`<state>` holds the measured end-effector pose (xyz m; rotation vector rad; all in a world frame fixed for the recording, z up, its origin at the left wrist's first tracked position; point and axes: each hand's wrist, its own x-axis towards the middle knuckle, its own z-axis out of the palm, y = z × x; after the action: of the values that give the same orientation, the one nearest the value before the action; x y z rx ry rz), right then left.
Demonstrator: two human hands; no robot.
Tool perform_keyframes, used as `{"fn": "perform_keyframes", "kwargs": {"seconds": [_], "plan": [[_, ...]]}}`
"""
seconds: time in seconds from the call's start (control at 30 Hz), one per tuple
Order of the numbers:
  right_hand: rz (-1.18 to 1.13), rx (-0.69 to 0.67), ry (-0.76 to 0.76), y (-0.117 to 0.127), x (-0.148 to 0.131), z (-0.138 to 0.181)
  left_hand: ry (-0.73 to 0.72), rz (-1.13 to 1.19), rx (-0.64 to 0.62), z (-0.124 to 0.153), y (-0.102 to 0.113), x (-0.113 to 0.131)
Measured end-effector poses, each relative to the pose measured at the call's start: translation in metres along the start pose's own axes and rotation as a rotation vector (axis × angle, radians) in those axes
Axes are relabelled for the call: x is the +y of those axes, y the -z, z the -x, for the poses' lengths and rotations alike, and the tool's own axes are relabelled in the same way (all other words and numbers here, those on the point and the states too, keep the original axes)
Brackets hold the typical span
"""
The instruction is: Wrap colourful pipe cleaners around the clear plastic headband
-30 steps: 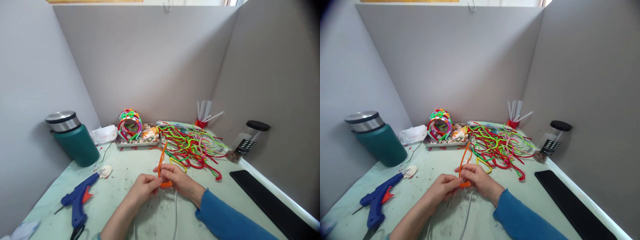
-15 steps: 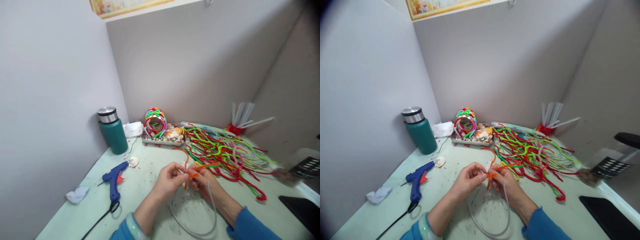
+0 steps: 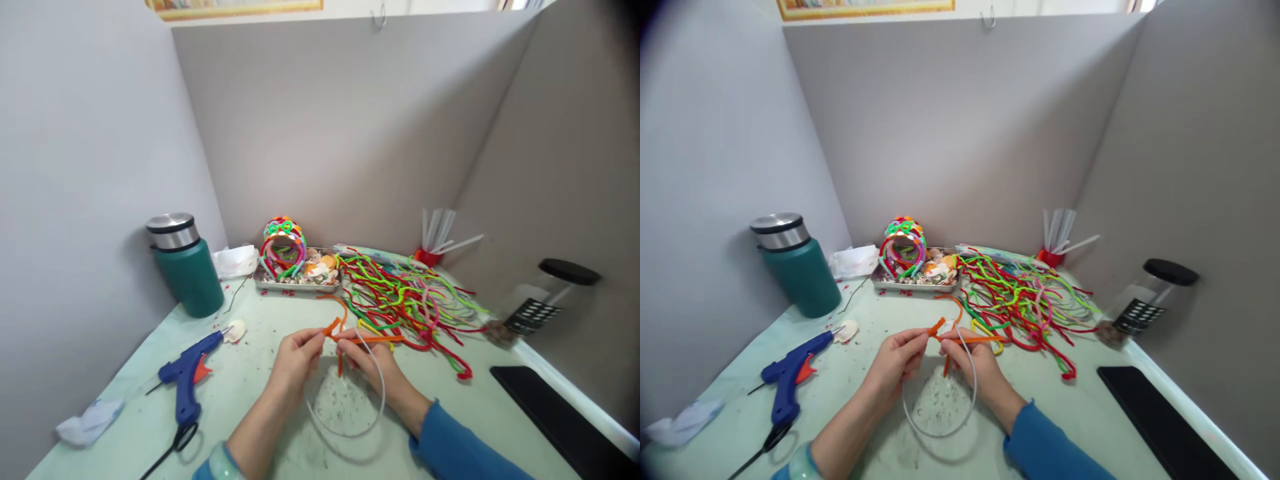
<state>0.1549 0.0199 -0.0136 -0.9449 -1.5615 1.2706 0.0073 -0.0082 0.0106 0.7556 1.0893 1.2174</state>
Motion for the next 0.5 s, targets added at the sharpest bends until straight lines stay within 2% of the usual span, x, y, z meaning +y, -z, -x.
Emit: {"fn": "perform_keyframes", "kwargs": {"seconds": [0.3, 0.4, 0.5], "plan": [[-0.095, 0.012, -0.034, -0.006, 0.011, 0.001, 0.026, -0.097, 0.054, 0.000, -0.001, -0.003], [-0.069, 0.027, -0.011, -0.007, 0.007, 0.002, -0.033, -0.223, 0.076, -0.002, -0.001, -0.005], [-0.008, 0.081, 0.043, -0.006, 0.007, 0.002, -0.153, -0.392, 0.079, -0.005, 0.002, -0.010]]}}
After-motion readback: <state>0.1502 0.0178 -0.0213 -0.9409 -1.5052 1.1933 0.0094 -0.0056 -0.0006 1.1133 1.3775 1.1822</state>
